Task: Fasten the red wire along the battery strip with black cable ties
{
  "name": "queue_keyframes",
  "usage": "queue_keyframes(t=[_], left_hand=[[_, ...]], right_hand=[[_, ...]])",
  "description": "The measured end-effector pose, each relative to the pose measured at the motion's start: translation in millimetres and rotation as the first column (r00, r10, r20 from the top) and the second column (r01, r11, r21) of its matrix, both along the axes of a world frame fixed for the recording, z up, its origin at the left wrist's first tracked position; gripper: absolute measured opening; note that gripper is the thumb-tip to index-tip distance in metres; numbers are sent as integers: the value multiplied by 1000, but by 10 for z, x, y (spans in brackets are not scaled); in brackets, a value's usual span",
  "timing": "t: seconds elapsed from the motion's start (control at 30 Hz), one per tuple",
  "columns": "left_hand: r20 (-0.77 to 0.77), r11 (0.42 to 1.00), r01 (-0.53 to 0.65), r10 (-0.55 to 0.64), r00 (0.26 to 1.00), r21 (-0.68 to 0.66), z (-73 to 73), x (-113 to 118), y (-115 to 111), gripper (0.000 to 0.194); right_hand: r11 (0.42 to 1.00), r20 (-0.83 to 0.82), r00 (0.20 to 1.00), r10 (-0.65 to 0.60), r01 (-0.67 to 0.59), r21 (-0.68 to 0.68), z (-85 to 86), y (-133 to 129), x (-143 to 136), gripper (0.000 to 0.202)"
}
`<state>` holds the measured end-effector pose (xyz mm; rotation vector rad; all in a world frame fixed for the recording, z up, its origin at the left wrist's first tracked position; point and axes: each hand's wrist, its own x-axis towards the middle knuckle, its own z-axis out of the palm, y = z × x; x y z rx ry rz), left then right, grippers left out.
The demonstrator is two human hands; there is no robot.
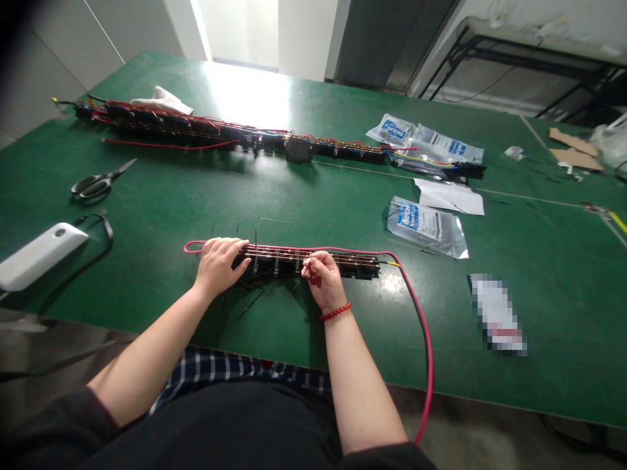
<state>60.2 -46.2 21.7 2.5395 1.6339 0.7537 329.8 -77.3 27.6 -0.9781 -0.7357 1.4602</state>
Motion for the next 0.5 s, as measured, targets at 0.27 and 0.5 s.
queue_keyframes(t=[0.27, 0.5], left_hand=[[2, 1000, -1, 1, 1000, -4, -14, -8, 2, 38], [-4, 1000, 6, -6, 1000, 16, -22, -5, 6, 38]], right_hand=[[1000, -121, 993, 7, -7, -2, -1, 3, -7, 16], [1000, -99, 995, 5, -6, -8, 24, 9, 1, 15]])
